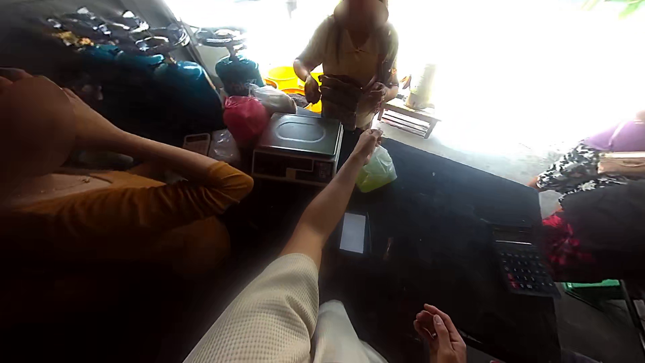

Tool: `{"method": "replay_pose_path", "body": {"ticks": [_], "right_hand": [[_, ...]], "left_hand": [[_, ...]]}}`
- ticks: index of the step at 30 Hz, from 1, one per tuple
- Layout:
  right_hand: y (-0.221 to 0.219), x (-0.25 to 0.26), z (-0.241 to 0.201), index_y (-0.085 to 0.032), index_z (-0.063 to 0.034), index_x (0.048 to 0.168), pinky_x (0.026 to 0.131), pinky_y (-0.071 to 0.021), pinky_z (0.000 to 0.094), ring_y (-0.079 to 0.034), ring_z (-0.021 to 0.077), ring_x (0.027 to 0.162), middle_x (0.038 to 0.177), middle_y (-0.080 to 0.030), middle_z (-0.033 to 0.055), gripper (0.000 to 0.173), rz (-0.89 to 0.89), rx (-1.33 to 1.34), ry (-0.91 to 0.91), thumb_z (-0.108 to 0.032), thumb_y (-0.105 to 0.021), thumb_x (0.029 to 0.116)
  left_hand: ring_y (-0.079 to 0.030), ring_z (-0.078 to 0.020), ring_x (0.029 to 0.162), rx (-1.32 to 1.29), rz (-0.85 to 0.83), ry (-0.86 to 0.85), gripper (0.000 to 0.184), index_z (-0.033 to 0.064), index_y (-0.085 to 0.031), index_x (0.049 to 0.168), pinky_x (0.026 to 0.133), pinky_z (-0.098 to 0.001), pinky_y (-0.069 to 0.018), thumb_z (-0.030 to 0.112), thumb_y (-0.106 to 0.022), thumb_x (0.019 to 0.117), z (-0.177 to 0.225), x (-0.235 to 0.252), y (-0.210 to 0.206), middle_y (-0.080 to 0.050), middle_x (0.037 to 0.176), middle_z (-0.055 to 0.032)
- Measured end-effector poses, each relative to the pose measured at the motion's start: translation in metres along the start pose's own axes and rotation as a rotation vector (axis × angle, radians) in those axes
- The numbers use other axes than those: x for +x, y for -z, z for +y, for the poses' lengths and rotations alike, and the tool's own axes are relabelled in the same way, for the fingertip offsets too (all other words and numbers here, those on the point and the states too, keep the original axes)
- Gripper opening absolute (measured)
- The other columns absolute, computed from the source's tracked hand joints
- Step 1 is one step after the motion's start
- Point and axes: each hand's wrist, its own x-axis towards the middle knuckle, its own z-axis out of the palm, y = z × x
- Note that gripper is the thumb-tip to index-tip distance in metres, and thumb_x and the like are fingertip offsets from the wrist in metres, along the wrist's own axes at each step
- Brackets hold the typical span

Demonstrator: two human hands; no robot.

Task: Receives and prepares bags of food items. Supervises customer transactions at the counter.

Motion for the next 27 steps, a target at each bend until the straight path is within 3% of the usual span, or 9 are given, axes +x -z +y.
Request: {"method": "replay_pose_path", "body": {"ticks": [2, 5, 8, 10, 14, 18, 21, 24, 27], "right_hand": [[-0.005, 0.002, 0.002, -0.063, -0.0005, 0.121, 0.079, -0.0637, 0.0334, -0.074, 0.0169, 0.082, 0.092, -0.074, 0.0054, 0.035, -0.023, -0.018, 0.002, -0.013, -0.033, 0.1071], [-0.011, 0.008, 0.003, -0.064, -0.0003, 0.120, 0.078, -0.0639, 0.0323, -0.075, 0.0169, 0.083, 0.092, -0.074, 0.0058, 0.036, -0.049, -0.042, 0.017, -0.015, -0.035, 0.1070], [-0.018, 0.015, 0.000, -0.064, -0.0010, 0.119, 0.076, -0.0639, 0.0303, -0.074, 0.0151, 0.082, 0.091, -0.074, 0.0045, 0.035, -0.038, -0.077, 0.045, -0.016, -0.036, 0.1066], [-0.020, 0.020, 0.000, -0.066, -0.0014, 0.119, 0.077, -0.0639, 0.0307, -0.075, 0.0160, 0.082, 0.091, -0.075, 0.0053, 0.034, -0.027, -0.086, 0.083, -0.019, -0.038, 0.1070], [-0.023, 0.027, -0.001, -0.066, -0.0009, 0.121, 0.080, -0.0634, 0.0313, -0.074, 0.0171, 0.084, 0.092, -0.074, 0.0061, 0.035, 0.007, -0.179, 0.180, -0.020, -0.041, 0.1071], [-0.040, 0.043, -0.001, -0.064, 0.0001, 0.125, 0.081, -0.0612, 0.0284, -0.071, 0.0116, 0.090, 0.097, -0.073, 0.0035, 0.035, 0.030, -0.333, 0.287, -0.021, -0.043, 0.1068], [-0.060, 0.068, 0.002, -0.063, 0.0016, 0.130, 0.089, -0.0572, 0.0286, -0.067, 0.0128, 0.104, 0.113, -0.070, 0.0089, 0.037, 0.061, -0.603, 0.390, -0.020, -0.045, 0.1051], [-0.063, 0.102, 0.016, -0.067, -0.0008, 0.126, 0.110, -0.0445, 0.0468, -0.058, 0.0315, 0.126, 0.125, -0.067, 0.0162, 0.037, 0.081, -0.930, 0.591, -0.023, -0.050, 0.1022], [-0.053, 0.125, 0.023, -0.068, -0.0026, 0.128, 0.114, -0.0370, 0.0590, -0.050, 0.0440, 0.135, 0.133, -0.063, 0.0215, 0.042, 0.120, -1.147, 0.595, -0.030, -0.048, 0.1024]], "left_hand": [[-0.060, -0.0195, 0.101, 0.082, 0.020, -0.013, 0.043, 0.0022, -0.051, 0.139, 0.086, -0.0361, -0.0504, 0.032, -0.051, 0.1069, -0.009, 0.000, 0.008, -0.062, 0.120, -0.0149], [-0.049, -0.0333, 0.137, 0.218, 0.036, 0.041, 0.067, 0.0065, -0.024, 0.159, 0.109, -0.0526, -0.0443, 0.035, -0.052, 0.1057, -0.016, -0.017, 0.019, -0.045, 0.152, -0.0229], [-0.038, -0.0383, 0.146, 0.332, 0.049, -0.040, 0.078, 0.0077, -0.008, 0.164, 0.116, -0.0559, -0.0379, 0.032, -0.054, 0.1047, -0.030, -0.060, 0.028, -0.031, 0.161, -0.0269], [-0.038, -0.0358, 0.148, 0.365, 0.050, -0.110, 0.076, 0.0093, -0.011, 0.164, 0.117, -0.0537, -0.0386, 0.031, -0.053, 0.1042, -0.043, -0.103, 0.041, -0.028, 0.164, -0.0238], [-0.057, -0.0277, 0.132, 0.498, 0.116, -0.095, 0.061, 0.0121, -0.030, 0.159, 0.106, -0.0493, -0.0508, 0.034, -0.051, 0.1066, -0.095, -0.194, 0.087, -0.053, 0.149, -0.0161], [-0.050, -0.0315, 0.139, 0.864, 0.148, -0.135, 0.045, 0.0012, -0.054, 0.143, 0.116, -0.0476, -0.0406, 0.026, -0.047, 0.1059, -0.139, -0.243, 0.122, -0.056, 0.144, -0.0196], [-0.047, -0.0345, 0.142, 1.128, 0.168, -0.267, 0.038, 0.0081, -0.065, 0.134, 0.116, -0.0553, -0.0367, 0.026, -0.046, 0.1054, -0.164, -0.248, 0.121, -0.061, 0.142, -0.0131], [-0.047, -0.0314, 0.142, 1.334, 0.215, -0.303, 0.037, 0.0187, -0.068, 0.129, 0.112, -0.0541, -0.0383, 0.031, -0.045, 0.1044, -0.171, -0.248, 0.110, -0.061, 0.142, -0.0069], [-0.048, -0.0296, 0.141, 1.345, 0.234, -0.311, 0.035, 0.0204, -0.069, 0.127, 0.111, -0.0520, -0.0404, 0.030, -0.046, 0.1038, -0.169, -0.249, 0.107, -0.062, 0.141, -0.0053]]}}
